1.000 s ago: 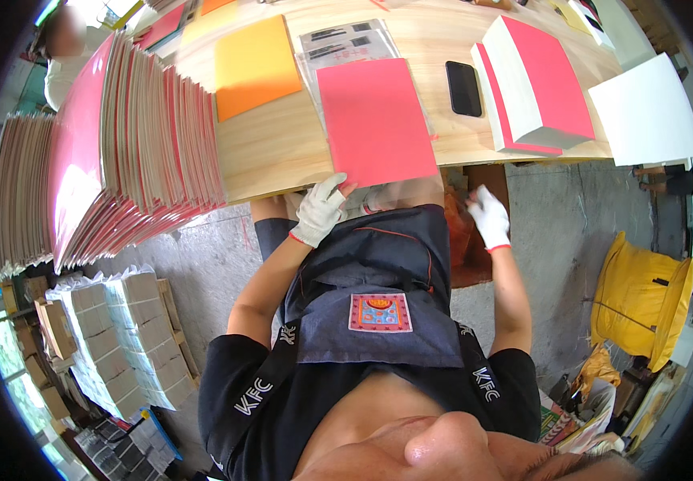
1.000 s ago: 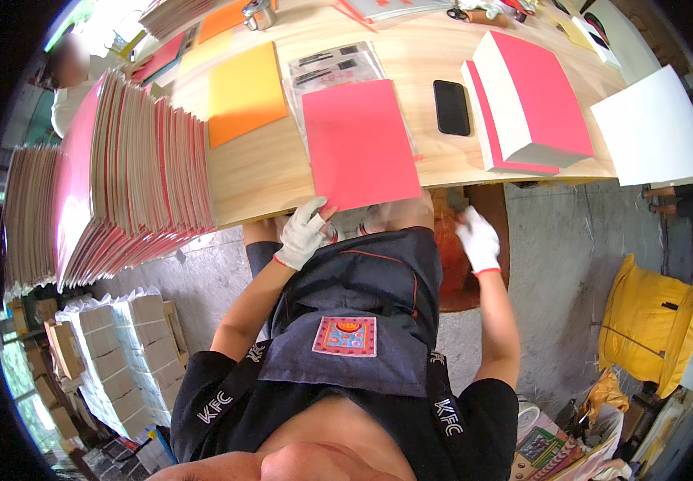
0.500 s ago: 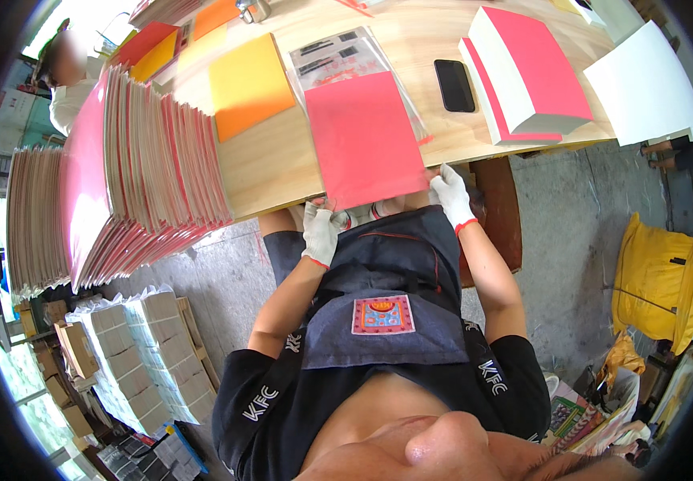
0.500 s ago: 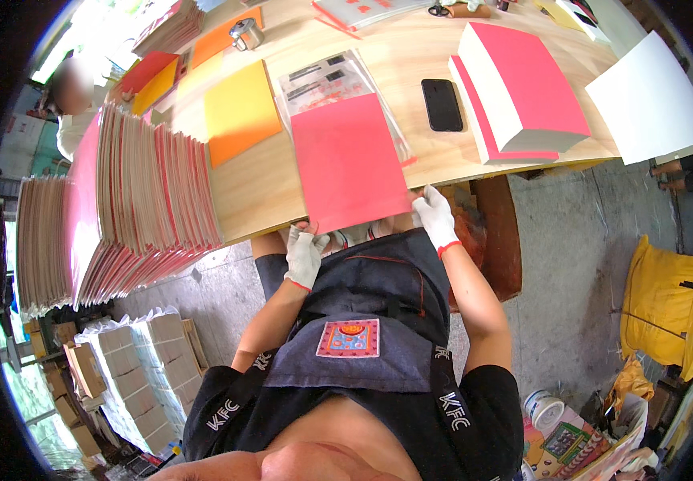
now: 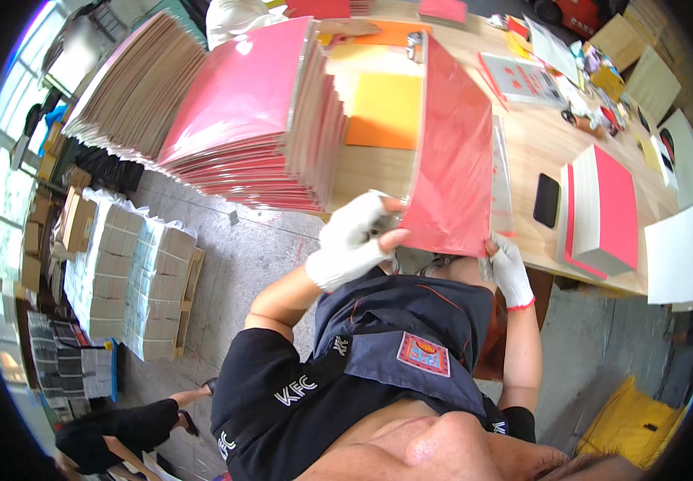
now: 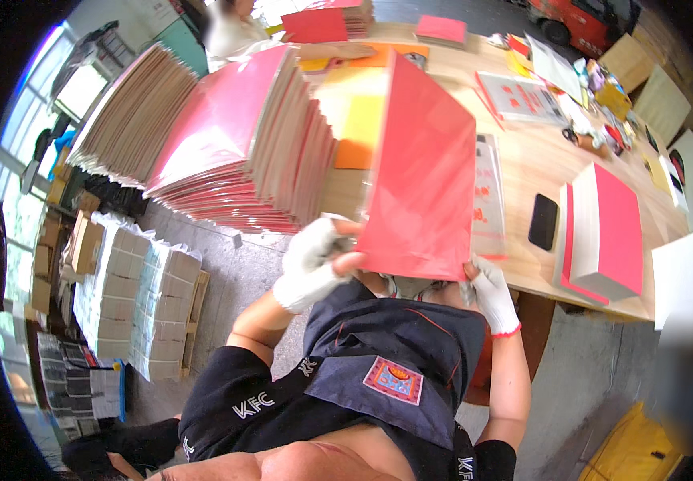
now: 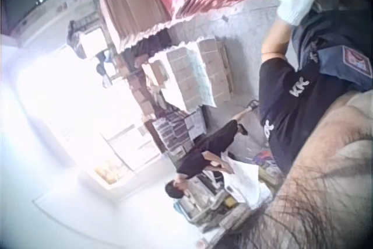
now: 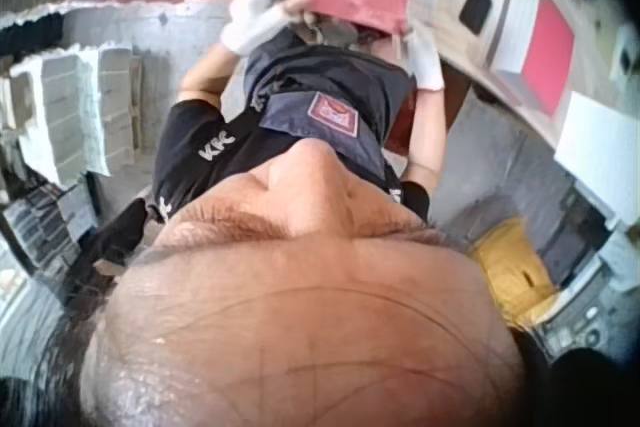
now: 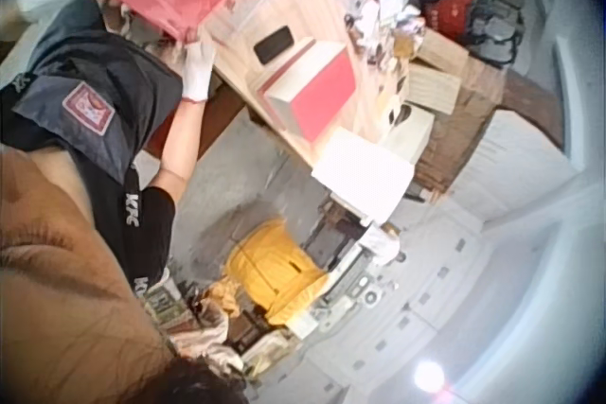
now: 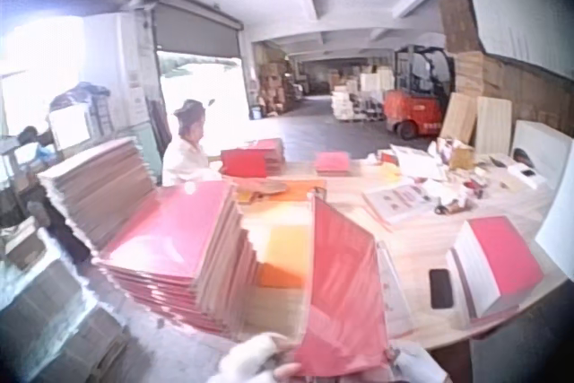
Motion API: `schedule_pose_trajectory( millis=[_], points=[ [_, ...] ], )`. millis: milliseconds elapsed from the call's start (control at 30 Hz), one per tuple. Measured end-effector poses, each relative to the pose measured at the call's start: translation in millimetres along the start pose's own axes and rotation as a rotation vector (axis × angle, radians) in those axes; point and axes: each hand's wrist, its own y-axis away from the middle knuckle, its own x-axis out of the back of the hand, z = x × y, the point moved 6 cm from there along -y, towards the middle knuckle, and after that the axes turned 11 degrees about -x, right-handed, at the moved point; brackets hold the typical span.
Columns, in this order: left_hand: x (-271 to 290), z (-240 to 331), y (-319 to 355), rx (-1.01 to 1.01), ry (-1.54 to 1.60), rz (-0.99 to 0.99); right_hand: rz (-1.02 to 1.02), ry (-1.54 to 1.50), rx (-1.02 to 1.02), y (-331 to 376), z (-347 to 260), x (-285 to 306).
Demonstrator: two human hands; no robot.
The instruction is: The person assembles folders by inserting yellow and white sheets into pink paper covers and stacking the finished folders.
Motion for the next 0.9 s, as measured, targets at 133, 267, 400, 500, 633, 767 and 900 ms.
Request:
schedule_pose_trajectory(
  millis=[133,267,400,500,633,767,900],
  points=[
    [121,53,32,-0.340,-0.593,0.484,-0.117,0.115,0.191,-31,-106,-108],
    [245,50,36,-0.302,-0.428,0.879,-0.434,0.166,0.342,-48,-199,-241],
    [303,6,55,0.072,-0.863,0.576,-0.462,0.393,0.249,-73,-201,-297],
    [306,-35,78,-0.033,-0.674,0.682,-0.500,0.296,0.183,-74,-190,-302],
    [239,-1,79,-0.528,-0.830,0.955,-0.639,0.267,0.201,-74,-145,-268],
    [123,-15,66,-0.952,-0.774,0.619,-0.500,0.430,0.014,-79,-52,-192],
    [9,-71,-10,-0.678,-0.545,0.099,-0.302,0.739,-0.108,-59,8,-125]
  ],
)
